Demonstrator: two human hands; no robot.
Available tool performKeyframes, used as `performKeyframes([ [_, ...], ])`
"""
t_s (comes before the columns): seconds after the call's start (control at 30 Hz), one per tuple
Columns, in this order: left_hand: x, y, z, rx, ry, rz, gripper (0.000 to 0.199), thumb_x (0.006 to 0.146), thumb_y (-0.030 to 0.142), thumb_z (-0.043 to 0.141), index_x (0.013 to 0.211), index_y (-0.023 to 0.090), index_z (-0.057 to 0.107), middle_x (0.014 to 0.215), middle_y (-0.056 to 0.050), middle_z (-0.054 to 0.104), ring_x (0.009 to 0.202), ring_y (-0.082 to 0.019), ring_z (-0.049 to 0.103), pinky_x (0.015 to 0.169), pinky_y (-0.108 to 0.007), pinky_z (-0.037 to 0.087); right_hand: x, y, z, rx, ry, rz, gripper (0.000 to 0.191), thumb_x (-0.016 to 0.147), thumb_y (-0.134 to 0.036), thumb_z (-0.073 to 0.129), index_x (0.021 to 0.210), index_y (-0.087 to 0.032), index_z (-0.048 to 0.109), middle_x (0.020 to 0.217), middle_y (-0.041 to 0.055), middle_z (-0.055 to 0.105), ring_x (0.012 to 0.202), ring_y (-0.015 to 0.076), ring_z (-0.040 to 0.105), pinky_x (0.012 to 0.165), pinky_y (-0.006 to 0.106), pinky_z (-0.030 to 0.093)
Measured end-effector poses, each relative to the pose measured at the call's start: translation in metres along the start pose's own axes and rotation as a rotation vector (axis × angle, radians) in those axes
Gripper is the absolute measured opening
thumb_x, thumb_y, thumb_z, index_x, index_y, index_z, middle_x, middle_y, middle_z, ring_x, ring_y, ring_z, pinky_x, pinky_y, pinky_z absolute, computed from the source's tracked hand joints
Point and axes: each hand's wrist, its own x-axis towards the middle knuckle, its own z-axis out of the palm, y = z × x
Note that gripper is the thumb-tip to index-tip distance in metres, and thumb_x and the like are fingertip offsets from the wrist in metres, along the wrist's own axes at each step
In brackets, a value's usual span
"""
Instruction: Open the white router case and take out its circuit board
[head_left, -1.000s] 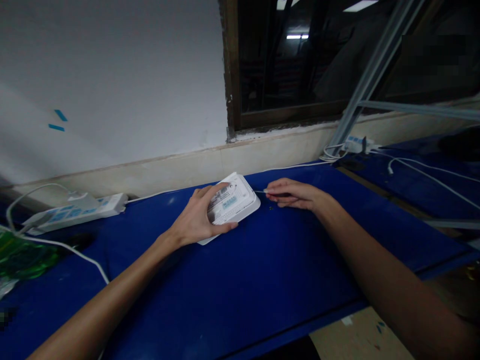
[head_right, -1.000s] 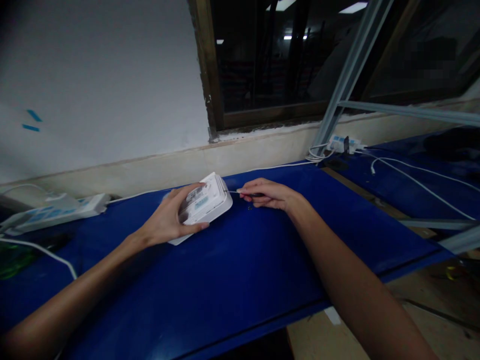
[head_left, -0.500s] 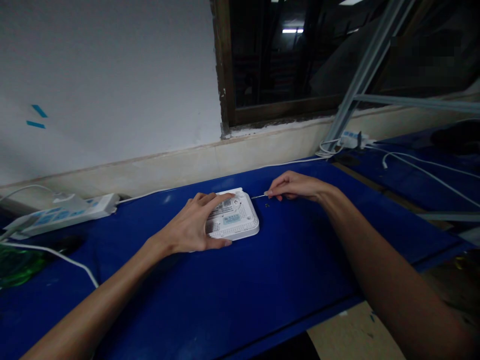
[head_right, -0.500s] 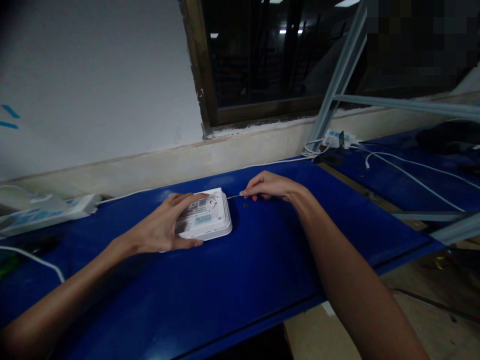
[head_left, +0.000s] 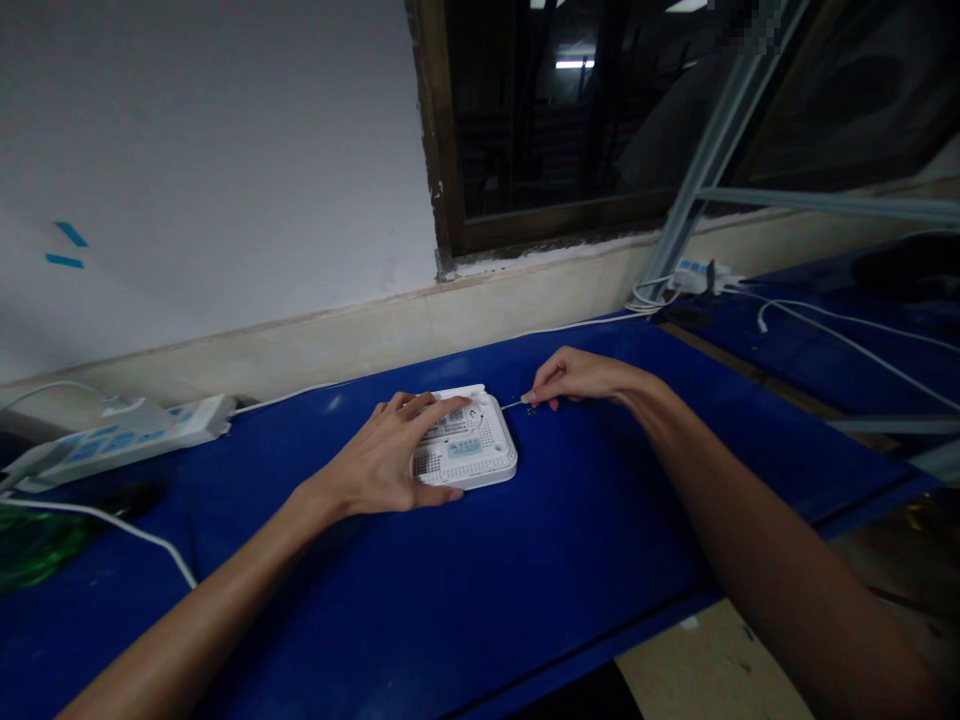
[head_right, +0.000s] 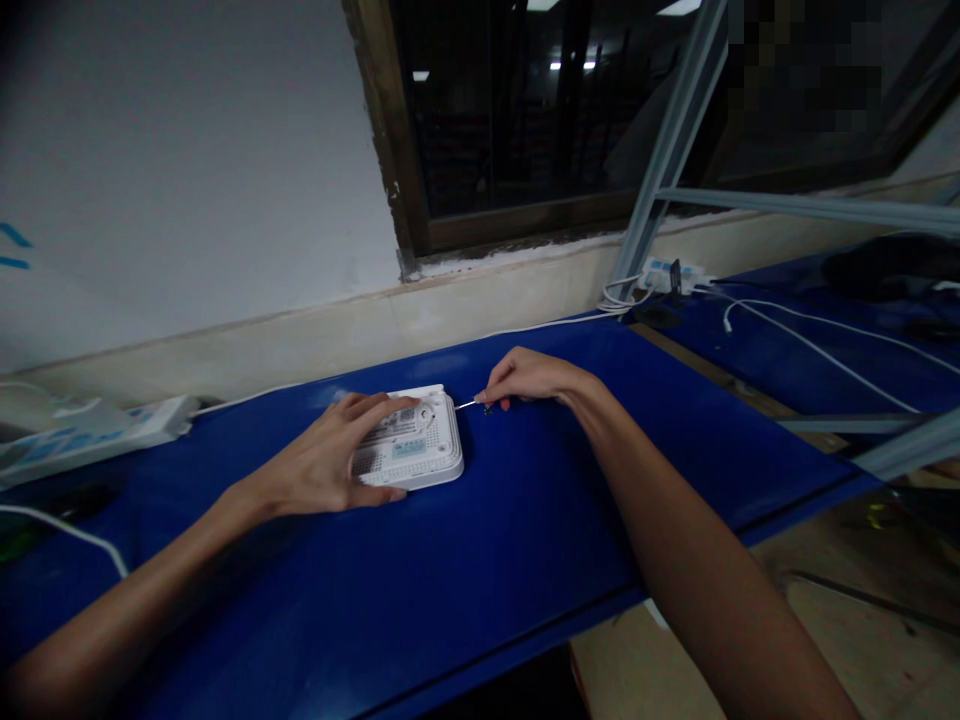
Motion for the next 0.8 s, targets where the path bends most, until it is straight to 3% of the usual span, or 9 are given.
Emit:
performKeyframes([
  [0.17, 0.000, -0.002, 0.001, -0.021, 0.006, 0.013, 0.101, 0.066, 0.060, 0.078, 0.151, 0.036, 0.028, 0.146, -0.013, 0.043, 0.125, -0.038, 0.043, 0.100, -0.058, 0.039, 0.001, -0.003, 0.004, 0.016, 0.042, -0.020, 0.031, 0.069, -0.049, 0.079, 0.070, -0.018, 0.078, 0.056, 0.0017, 0.063, 0.050, 0.0093, 0.046, 0.048, 0.026, 0.026],
  [0.47, 0.004, 0.000, 0.001, -0.114, -0.015, -0.016, 0.108, 0.061, 0.051, 0.082, 0.152, 0.036, 0.026, 0.144, -0.014, 0.041, 0.125, -0.038, 0.045, 0.102, -0.060, 0.039, 0.007, 0.009, 0.004, 0.145, -0.036, -0.073, 0.032, 0.070, -0.047, 0.080, 0.069, -0.016, 0.075, 0.061, 0.0026, 0.065, 0.052, 0.0082, 0.048, 0.046, 0.024, 0.025],
  [0.6, 0.005, -0.001, -0.006, -0.219, 0.072, -0.022, 0.108, 0.060, 0.049, 0.084, 0.151, 0.037, 0.027, 0.146, -0.011, 0.040, 0.130, -0.038, 0.042, 0.104, -0.059, 0.040, 0.019, 0.009, 0.016, 0.467, -0.060, -0.055, 0.033, 0.072, -0.046, 0.079, 0.073, -0.014, 0.069, 0.055, -0.0037, 0.056, 0.039, 0.0017, 0.029, 0.039, 0.022, 0.015],
  [0.7, 0.005, -0.001, -0.013, -0.303, 0.169, 0.000, 0.116, 0.060, 0.048, 0.085, 0.154, 0.035, 0.018, 0.153, -0.009, 0.035, 0.134, -0.036, 0.039, 0.110, -0.054, 0.037, 0.025, -0.002, 0.028, 0.756, -0.112, -0.111, 0.034, 0.077, -0.047, 0.076, 0.077, -0.015, 0.064, 0.055, -0.0075, 0.050, 0.037, -0.0005, 0.018, 0.038, 0.020, 0.015],
  [0.8, 0.003, -0.001, -0.018, -0.316, 0.184, 0.004, 0.123, 0.059, 0.048, 0.086, 0.155, 0.035, 0.011, 0.155, -0.009, 0.033, 0.135, -0.037, 0.040, 0.110, -0.054, 0.037, 0.023, -0.010, 0.028, 0.743, -0.083, -0.127, 0.035, 0.077, -0.046, 0.076, 0.077, -0.014, 0.064, 0.058, -0.0063, 0.052, 0.036, -0.0012, 0.019, 0.036, 0.019, 0.013],
])
